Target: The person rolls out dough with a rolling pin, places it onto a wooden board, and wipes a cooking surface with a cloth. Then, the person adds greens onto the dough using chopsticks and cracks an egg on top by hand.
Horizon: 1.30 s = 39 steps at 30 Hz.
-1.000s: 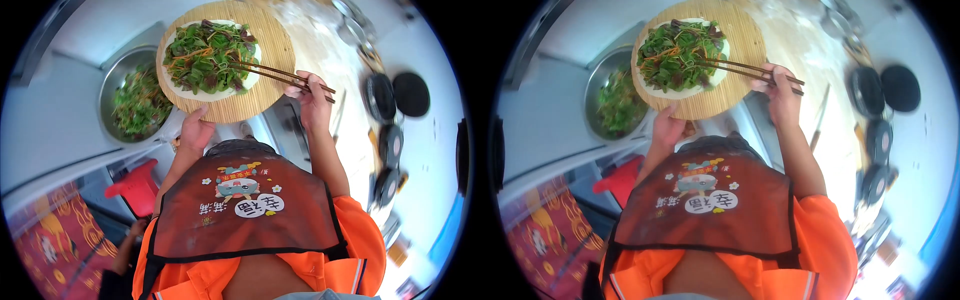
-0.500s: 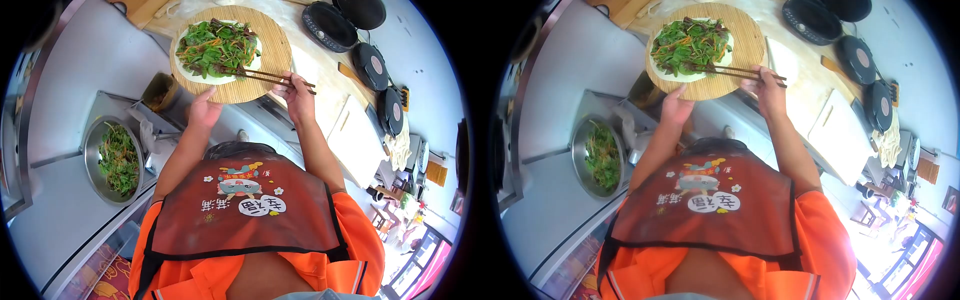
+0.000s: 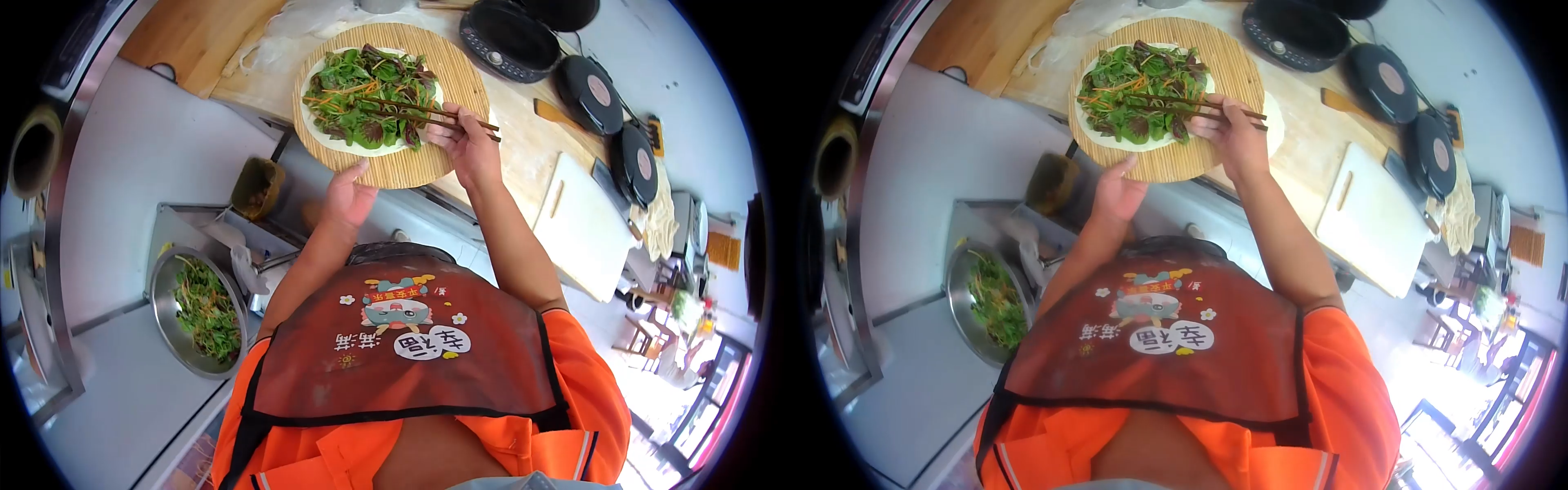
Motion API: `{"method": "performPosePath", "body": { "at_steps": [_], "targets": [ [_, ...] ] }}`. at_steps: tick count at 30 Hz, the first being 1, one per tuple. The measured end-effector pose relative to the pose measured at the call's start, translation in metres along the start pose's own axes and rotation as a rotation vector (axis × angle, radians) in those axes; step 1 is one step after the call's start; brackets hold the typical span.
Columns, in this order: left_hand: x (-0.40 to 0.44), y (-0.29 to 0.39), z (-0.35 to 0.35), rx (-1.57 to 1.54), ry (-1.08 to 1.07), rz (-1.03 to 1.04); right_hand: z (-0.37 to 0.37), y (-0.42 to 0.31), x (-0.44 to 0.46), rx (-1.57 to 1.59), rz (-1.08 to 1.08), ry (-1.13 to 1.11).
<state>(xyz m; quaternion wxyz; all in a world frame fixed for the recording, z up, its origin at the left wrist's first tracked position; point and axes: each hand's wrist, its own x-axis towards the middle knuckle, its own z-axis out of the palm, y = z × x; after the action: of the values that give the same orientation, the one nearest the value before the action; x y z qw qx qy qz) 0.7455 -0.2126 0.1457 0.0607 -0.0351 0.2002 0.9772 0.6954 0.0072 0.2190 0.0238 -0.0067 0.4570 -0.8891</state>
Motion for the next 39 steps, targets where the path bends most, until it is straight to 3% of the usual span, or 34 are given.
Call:
{"method": "performPosePath", "body": {
  "at_steps": [6, 8, 15, 20, 25, 29, 32, 33, 35, 36, 37, 38, 39],
  "targets": [
    [0.0, 0.032, -0.009, 0.094, -0.094, -0.181, -0.006, -0.019, -0.024, 0.233, -0.337, 0.119],
    [0.006, 0.042, -0.007, 0.148, -0.099, -0.22, 0.003, -0.016, -0.025, 0.136, -0.302, 0.331],
    [0.022, 0.06, -0.007, 0.176, -0.18, -0.521, 0.002, -0.014, -0.084, 0.175, -0.484, 0.52],
    [0.053, 0.032, -0.049, 0.161, -0.248, -0.737, -0.029, 0.029, -0.097, 0.091, -0.485, 0.789],
    [0.1, 0.011, -0.084, 0.149, -0.193, -0.91, -0.029, 0.059, -0.102, 0.092, -0.756, 0.835],
    [0.145, -0.015, -0.116, 0.114, -0.234, -1.005, -0.033, 0.085, -0.061, -0.543, -0.803, 0.96],
    [0.126, 0.001, -0.098, 0.12, -0.185, -1.032, 0.006, 0.085, -0.056, -0.899, -0.864, 0.635],
    [0.121, 0.0, -0.096, 0.12, -0.146, -1.044, 0.016, 0.08, -0.067, -1.097, -0.713, 0.677],
    [0.123, -0.003, -0.095, 0.124, -0.109, -1.025, 0.016, 0.079, -0.066, -0.99, -0.848, 0.735],
    [0.168, -0.068, -0.15, 0.081, -0.134, -1.042, -0.051, 0.117, -0.037, -0.998, -0.924, 0.784],
    [0.157, -0.066, -0.152, 0.08, -0.118, -1.019, -0.046, 0.118, -0.046, -1.007, -0.959, 0.867],
    [0.154, -0.073, -0.16, 0.082, -0.087, -1.02, -0.058, 0.124, -0.05, -1.08, -0.923, 0.877],
    [0.208, -0.105, -0.188, 0.083, -0.066, -1.029, -0.111, 0.149, -0.007, -1.159, -0.891, 0.895]
  ]
}}
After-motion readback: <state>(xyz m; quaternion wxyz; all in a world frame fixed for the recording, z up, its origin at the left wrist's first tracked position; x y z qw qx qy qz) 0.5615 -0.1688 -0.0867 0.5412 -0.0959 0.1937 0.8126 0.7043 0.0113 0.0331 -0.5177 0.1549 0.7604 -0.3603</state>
